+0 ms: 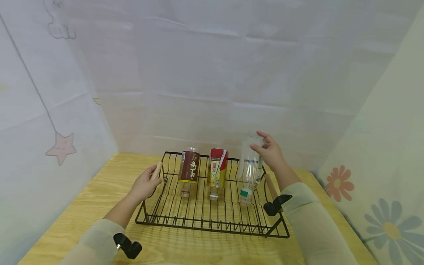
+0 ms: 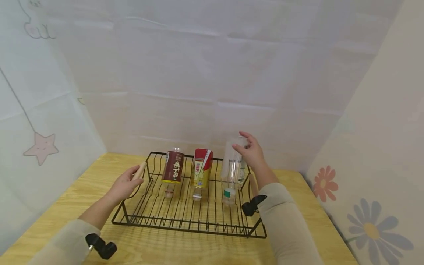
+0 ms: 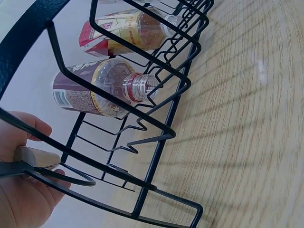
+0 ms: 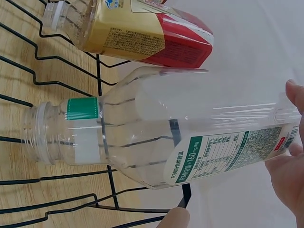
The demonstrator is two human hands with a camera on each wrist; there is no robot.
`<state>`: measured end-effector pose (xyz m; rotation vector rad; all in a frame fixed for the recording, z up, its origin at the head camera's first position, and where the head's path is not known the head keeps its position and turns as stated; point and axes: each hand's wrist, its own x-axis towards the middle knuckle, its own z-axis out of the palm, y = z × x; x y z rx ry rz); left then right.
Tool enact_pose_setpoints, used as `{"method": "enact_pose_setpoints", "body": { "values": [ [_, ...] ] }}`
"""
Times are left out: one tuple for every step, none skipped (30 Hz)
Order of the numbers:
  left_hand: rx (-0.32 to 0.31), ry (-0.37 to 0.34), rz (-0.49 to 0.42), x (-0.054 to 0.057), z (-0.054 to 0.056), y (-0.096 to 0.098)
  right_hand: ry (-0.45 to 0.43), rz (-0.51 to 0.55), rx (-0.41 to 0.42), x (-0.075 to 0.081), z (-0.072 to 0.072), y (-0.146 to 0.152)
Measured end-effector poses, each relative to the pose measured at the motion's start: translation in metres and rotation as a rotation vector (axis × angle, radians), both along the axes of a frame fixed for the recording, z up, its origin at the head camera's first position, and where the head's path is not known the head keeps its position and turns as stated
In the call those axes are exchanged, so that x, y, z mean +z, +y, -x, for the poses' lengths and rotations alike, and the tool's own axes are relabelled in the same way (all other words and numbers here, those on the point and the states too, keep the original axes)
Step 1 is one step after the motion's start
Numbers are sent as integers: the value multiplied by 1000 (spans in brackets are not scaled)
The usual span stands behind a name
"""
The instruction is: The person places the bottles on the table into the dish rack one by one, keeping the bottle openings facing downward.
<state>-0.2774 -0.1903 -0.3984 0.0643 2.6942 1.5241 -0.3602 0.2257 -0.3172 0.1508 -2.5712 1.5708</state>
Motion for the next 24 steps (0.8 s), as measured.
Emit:
{"method": "enact_pose_setpoints", "body": {
  "values": [
    [3, 3, 3, 0, 0, 0, 0, -10, 4, 0, 1, -1],
    [5, 5, 3, 0, 0, 0, 1, -21, 7, -1, 2, -1],
    [6, 7, -1, 0, 0, 0, 0, -35, 14, -1, 3, -2],
    [6, 8, -5, 0, 0, -1, 2, -45, 16, -2, 4, -2],
    [3, 9, -9, 0, 0, -1, 4, -59, 16, -3, 6, -2],
    [0, 8, -15, 0, -1, -1, 3, -69, 12, -4, 7, -2],
    [-3, 5, -20, 0, -1, -1, 5, -83, 13, -4, 8, -2],
    [-6, 2, -24, -1, -1, -1, 7, -95, 14, -5, 10, -2],
    [-9, 0, -24, -1, -1, -1, 8, -105, 13, -6, 11, -2],
    [-12, -6, -27, -1, -1, -1, 7, -115, 14, -6, 12, -3],
    [-16, -12, -31, -1, -1, -2, 7, -124, 12, -7, 13, -3],
    [-21, -19, -40, -1, 0, -2, 7, -126, 12, -7, 14, -3],
    [-26, -27, -47, -1, 0, -2, 11, -130, 13, -8, 15, -4],
    [-32, -35, -58, -1, 0, -3, 12, -134, 14, -8, 16, -4],
    [-39, -45, -70, -2, 0, -4, 12, -136, 14, -9, 17, -5],
    [-45, -51, -80, -2, 1, -4, 13, -141, 16, -9, 18, -5],
    [-51, -56, -90, -3, 1, -5, 14, -143, 16, -10, 19, -5],
    [-58, -62, -110, -3, 2, -6, 14, -145, 20, -11, 21, -5],
    [-68, -68, -124, -4, 3, -7, 16, -150, 22, -12, 23, -5],
    [-78, -75, -145, -6, 3, -8, 18, -154, 24, -13, 24, -6],
    [-86, -83, -170, -7, 4, -10, 18, -154, 24, -13, 25, -6],
    [-94, -92, -197, -9, 5, -11, 16, -155, 23, -14, 26, -6],
    [-102, -102, -223, -10, 5, -12, 13, -157, 21, -15, 27, -6],
    [-110, -110, -244, -11, 5, -13, 12, -159, 20, -15, 27, -6]
  ]
}}
